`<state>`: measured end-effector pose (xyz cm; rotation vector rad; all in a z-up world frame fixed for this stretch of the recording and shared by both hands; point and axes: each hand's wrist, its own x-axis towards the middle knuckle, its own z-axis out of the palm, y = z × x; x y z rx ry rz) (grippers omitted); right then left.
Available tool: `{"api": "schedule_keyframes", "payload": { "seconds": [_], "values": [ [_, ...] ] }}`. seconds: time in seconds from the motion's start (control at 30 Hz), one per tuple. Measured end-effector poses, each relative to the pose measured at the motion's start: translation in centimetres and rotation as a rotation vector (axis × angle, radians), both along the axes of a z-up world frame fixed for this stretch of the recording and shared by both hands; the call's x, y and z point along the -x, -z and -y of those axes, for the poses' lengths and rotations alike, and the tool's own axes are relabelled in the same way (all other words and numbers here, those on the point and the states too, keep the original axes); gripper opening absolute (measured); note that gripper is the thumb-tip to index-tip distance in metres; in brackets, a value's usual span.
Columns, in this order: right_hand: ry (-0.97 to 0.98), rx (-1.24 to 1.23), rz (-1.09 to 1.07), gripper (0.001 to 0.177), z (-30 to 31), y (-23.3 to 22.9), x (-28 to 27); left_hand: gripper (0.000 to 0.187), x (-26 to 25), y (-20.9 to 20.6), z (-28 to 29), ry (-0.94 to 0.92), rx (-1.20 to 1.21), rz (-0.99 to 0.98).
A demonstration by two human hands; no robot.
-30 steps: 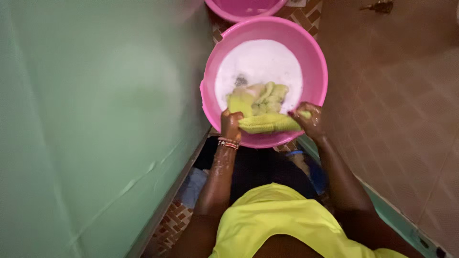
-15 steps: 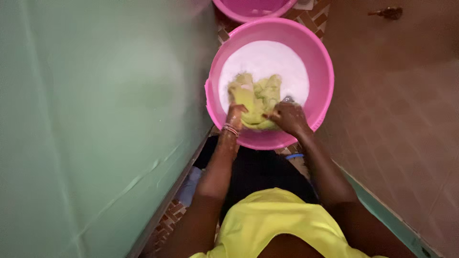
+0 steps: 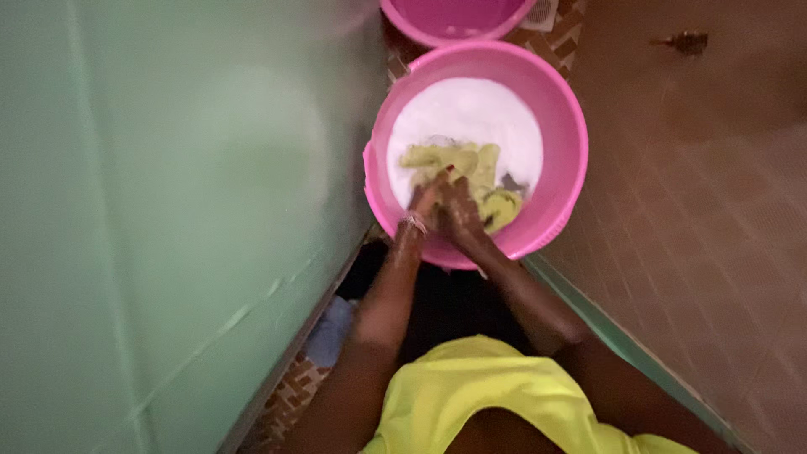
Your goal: The person washes a yellow cloth by hand in a pink basin filled with soapy water. They scrub and wring the cloth repeatedly, then turn it inside out to clean the inner side before continuing to agitate it in the water.
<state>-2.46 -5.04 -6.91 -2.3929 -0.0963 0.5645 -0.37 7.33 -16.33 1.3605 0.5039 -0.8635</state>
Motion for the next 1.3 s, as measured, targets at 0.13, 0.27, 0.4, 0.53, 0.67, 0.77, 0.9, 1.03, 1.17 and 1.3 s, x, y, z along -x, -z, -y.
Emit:
{"api": "schedule_keyframes", "payload": {
  "seconds": [0.13, 0.27, 0.4, 0.53, 0.67, 0.77, 0.9, 1.03, 1.17, 1.3],
  "values": [
    [-0.051, -0.114, 0.064, 0.062, -1.3, -10.8, 1.7, 0.044, -2.2, 0.4, -1.9, -0.031, 0.045, -0.130],
    [-0.030, -0.198, -0.041, 0.057, -1.1, -14.2, 1.7, 0.042, 0.0, 1.7, -0.1, -0.112, 0.108, -0.244],
    [0.175, -0.063, 0.025, 0.023, -0.7, -8.6, -0.8, 0.040, 1.9, 2.3, 2.8, -0.334, 0.101, -0.244],
    [0.640, -0.044, -0.176, 0.040, 3.6, -2.2, -3.9, 0.038, 1.2, 2.2, 4.3, -0.439, 0.084, -0.221],
    [0.520, 0.055, -0.441, 0.054, 6.4, 1.7, -4.1, 0.037, 0.8, 0.9, 3.6, -0.454, 0.045, -0.197],
    [0.515, -0.545, -0.683, 0.048, 8.6, -0.3, -4.3, 0.036, 0.1, -0.1, 3.2, -0.426, -0.057, -0.051],
    [0.624, -0.646, -0.810, 0.071, 6.0, -3.1, -4.9, 0.035, 1.6, 0.4, 6.1, -0.064, -0.177, 0.223],
    [0.651, -0.519, -0.550, 0.045, 5.1, 3.6, -3.0, 0.035, 3.9, 0.3, 4.5, 0.371, -0.145, 0.157],
    [0.466, -0.423, 0.257, 0.036, 2.7, 6.4, 0.1, 0.041, 0.4, -4.3, 0.0, 0.070, -0.217, -0.216],
    [0.293, -0.361, 0.154, 0.019, -0.6, -1.1, -1.1, 0.046, -3.1, -5.8, -1.4, -0.101, 0.046, -0.347]
  ]
}}
